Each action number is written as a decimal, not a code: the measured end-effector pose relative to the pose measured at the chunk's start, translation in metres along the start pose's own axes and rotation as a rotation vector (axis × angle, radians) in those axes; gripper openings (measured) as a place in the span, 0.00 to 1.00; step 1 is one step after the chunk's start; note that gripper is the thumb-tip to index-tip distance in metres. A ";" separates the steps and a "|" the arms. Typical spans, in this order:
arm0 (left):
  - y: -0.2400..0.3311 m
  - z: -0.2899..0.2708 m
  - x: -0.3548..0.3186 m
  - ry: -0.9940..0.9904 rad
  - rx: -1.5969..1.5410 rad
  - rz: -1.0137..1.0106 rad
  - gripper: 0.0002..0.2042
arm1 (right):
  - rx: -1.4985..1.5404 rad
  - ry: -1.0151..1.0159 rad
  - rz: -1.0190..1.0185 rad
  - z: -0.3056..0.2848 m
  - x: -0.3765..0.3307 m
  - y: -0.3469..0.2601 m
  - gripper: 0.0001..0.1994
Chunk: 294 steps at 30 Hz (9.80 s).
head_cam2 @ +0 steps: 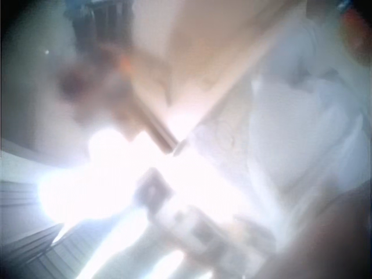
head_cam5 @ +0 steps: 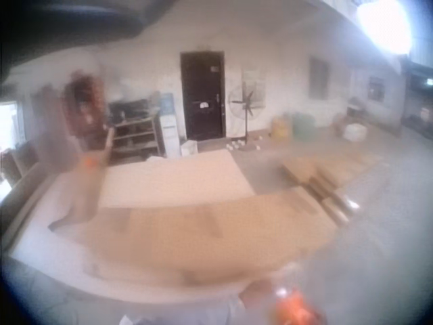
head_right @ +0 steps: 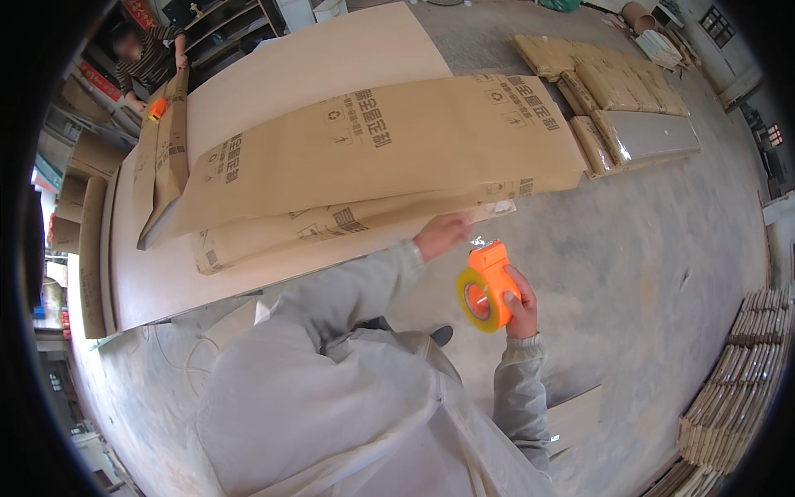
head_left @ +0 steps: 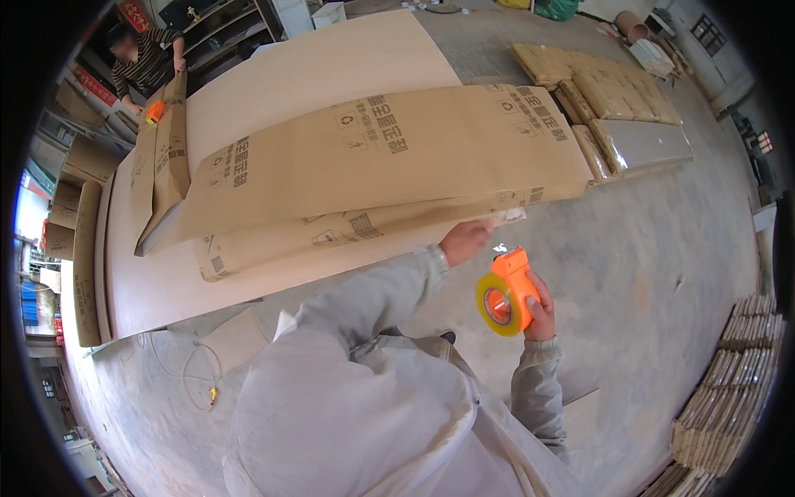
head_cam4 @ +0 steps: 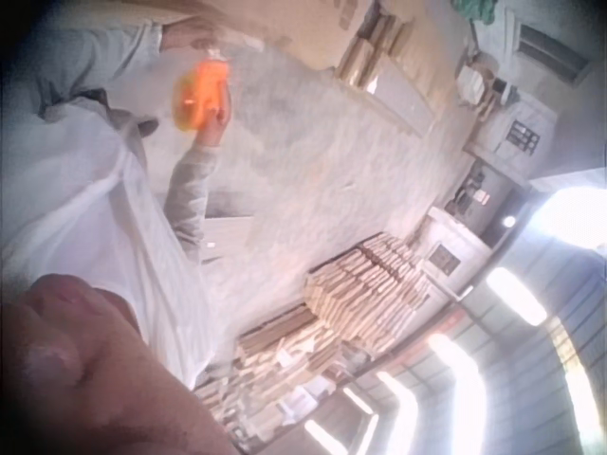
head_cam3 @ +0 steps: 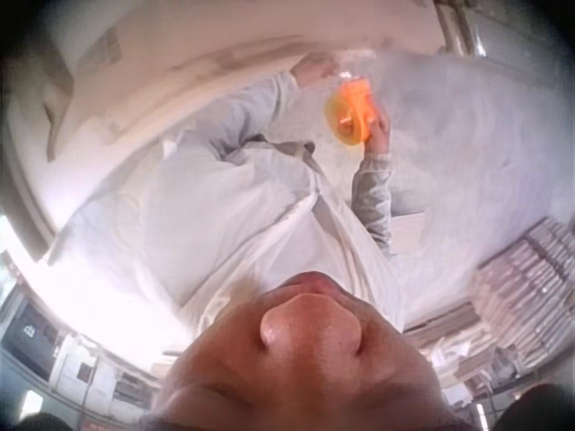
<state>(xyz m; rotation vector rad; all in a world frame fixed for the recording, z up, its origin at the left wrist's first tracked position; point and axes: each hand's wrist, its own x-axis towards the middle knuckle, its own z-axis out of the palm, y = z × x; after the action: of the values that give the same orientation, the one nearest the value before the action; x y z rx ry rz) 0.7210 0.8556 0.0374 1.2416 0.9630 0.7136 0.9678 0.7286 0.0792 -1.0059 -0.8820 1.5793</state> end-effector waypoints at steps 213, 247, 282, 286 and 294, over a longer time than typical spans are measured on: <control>-0.044 -0.178 -0.028 1.511 1.205 -0.817 0.31 | -1.513 -1.514 0.054 0.172 0.340 -0.028 0.22; -0.008 0.016 0.157 1.330 1.136 -0.082 0.29 | -1.934 -1.021 0.183 -0.047 0.359 -0.197 0.19; 0.018 0.098 0.269 0.438 1.514 -0.003 0.32 | -2.239 -0.215 0.353 -0.344 0.296 -0.278 0.15; 0.013 0.103 0.281 0.536 1.567 0.098 0.30 | -1.142 -0.115 0.213 -0.374 0.265 -0.190 0.16; 0.031 0.101 0.254 0.510 1.307 0.224 0.33 | -0.525 -0.234 0.278 -0.323 0.284 -0.158 0.18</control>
<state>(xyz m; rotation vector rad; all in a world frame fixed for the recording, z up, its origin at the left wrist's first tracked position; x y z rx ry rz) 0.9260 1.0386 0.0195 2.3822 1.8634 0.5496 1.2861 1.0565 0.0498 -1.3727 -1.4162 1.7642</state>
